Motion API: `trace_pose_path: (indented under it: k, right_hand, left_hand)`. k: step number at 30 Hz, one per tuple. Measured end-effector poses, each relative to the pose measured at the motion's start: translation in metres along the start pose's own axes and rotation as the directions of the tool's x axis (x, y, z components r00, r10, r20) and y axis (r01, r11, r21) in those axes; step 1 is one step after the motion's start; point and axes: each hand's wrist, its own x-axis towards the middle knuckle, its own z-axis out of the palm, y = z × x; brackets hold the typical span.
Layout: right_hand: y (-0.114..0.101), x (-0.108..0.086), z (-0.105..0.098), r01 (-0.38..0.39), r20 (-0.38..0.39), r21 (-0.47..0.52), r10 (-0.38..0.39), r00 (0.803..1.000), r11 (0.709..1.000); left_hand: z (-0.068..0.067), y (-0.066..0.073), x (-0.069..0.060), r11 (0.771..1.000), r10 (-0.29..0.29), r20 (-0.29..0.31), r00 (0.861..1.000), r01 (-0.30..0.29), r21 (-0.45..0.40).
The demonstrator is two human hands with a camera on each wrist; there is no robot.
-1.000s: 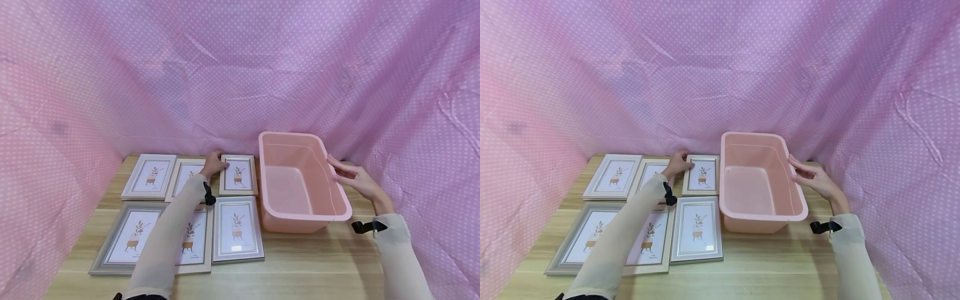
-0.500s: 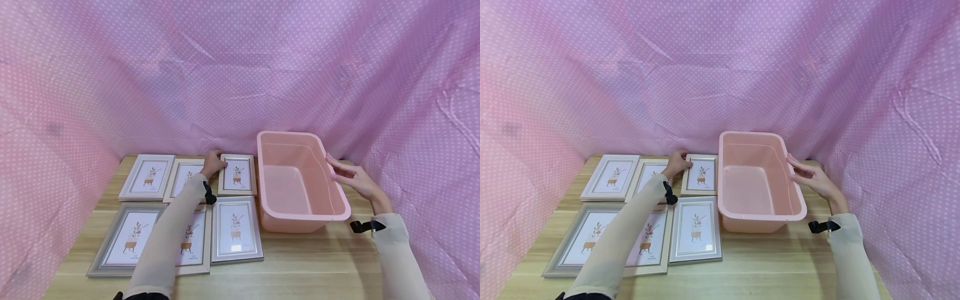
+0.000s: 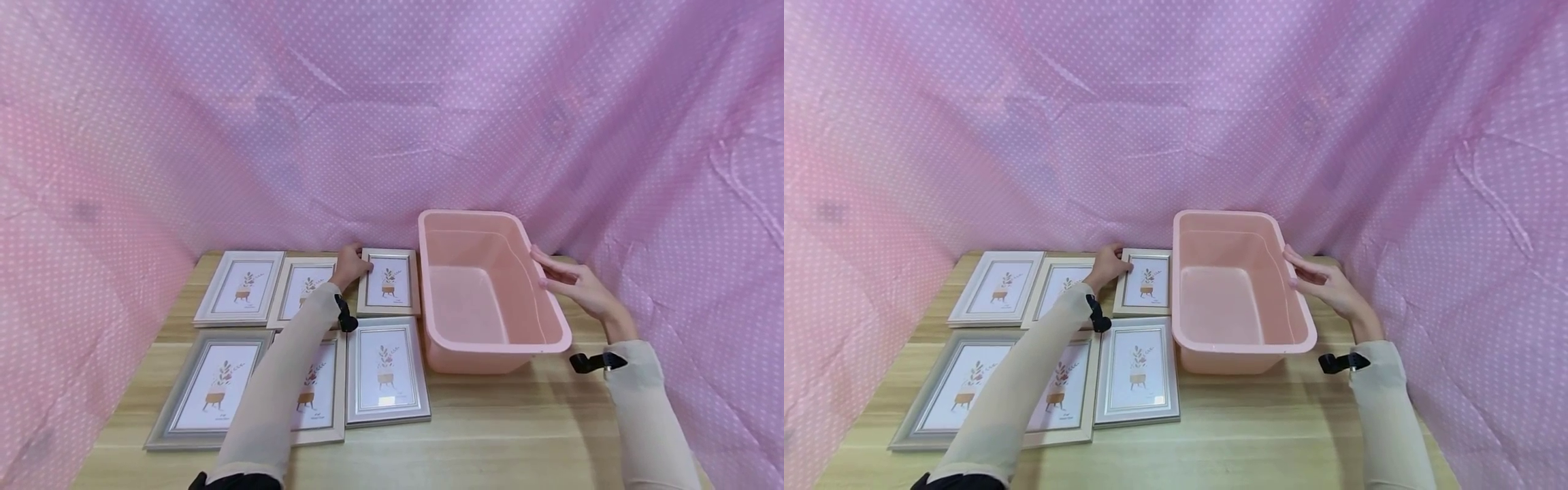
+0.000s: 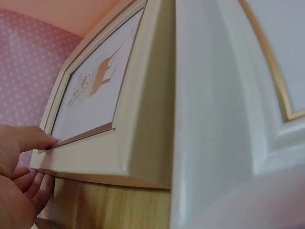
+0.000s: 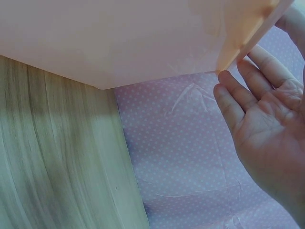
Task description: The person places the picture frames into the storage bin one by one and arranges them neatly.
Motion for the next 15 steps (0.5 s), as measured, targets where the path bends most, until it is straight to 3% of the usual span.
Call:
trace_pose_path:
  k: [7,15]
  right_hand:
    - [0.001,0.0,-0.001,0.001,0.009,0.019,-0.001,1.0,1.0]
    - [-0.001,0.0,0.001,-0.004,-0.005,0.016,0.005,1.0,1.0]
  left_hand:
    - [0.0,0.007,0.001,1.0,-0.027,-0.016,1.0,0.027,0.012]
    - [0.0,0.01,-0.001,0.998,-0.029,0.004,1.0,0.029,-0.053]
